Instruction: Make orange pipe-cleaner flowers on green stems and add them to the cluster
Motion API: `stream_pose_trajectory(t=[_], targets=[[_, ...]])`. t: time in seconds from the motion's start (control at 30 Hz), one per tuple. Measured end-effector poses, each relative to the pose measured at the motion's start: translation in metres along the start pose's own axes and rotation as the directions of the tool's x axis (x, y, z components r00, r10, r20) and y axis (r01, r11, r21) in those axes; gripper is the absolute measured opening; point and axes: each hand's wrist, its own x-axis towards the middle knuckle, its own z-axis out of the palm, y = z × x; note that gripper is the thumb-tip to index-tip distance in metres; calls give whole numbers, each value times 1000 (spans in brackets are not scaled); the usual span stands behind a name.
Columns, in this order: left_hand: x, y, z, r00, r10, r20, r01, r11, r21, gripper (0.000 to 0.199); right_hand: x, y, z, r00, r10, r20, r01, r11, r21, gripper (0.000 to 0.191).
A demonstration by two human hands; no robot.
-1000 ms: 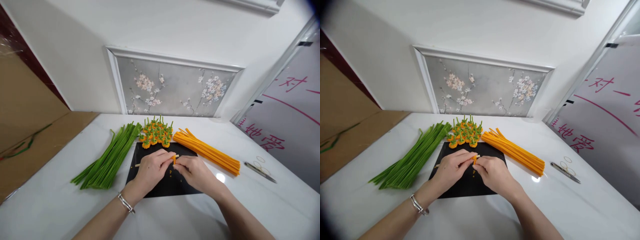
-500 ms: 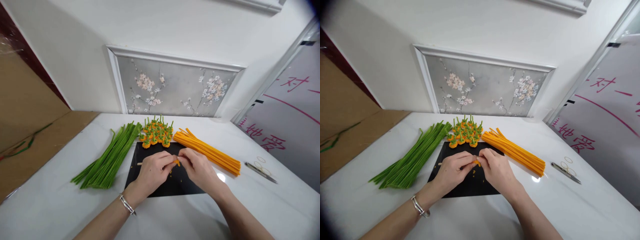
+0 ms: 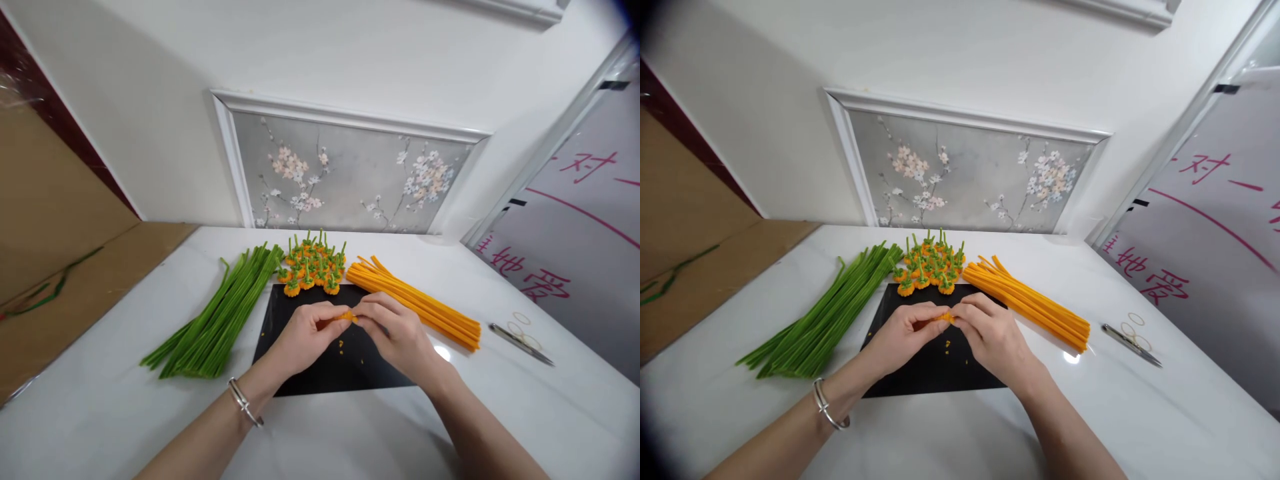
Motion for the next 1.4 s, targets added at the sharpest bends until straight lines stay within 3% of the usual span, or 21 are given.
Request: stream_pose_trajectory(t=[0.3, 0.5, 0.63, 0.7, 0.77, 0.87, 0.97, 1.07, 1.4], targets=[[-6, -4, 7, 962, 236, -140, -178, 925, 337, 23, 0, -6, 6, 952, 304, -33, -297, 944, 142, 6], [-7, -5, 7, 888, 442, -129, -279, 739, 614, 21, 1, -4, 13, 831, 551, 72, -510, 704, 494, 18], [-9, -8, 7, 846, 515, -140, -259, 626, 735, 20, 5, -9, 20, 754, 644, 126, -561, 533, 634, 28], [-10, -9, 8, 837, 528, -144, -244, 596, 765, 19, 5, -10, 23, 743, 658, 125, -559, 505, 658, 29], [-10, -9, 8, 848, 507, -154, -232, 617, 752, 19, 4, -9, 23, 775, 626, 84, -531, 574, 623, 26], [-7, -7, 6, 901, 395, -180, -208, 757, 619, 22, 1, -6, 18, 899, 435, -43, -379, 824, 421, 13], [-5, -1, 0, 973, 228, -47, -189, 893, 409, 22, 0, -2, 10, 983, 173, -60, -158, 967, 201, 12], [-3, 3, -5, 984, 157, 80, -174, 934, 311, 21, 1, -1, 7, 997, 68, -29, -64, 989, 131, 18], [-4, 6, 3, 978, 196, -68, -171, 945, 279, 22, 0, -2, 14, 979, 168, -111, -145, 971, 192, 8]])
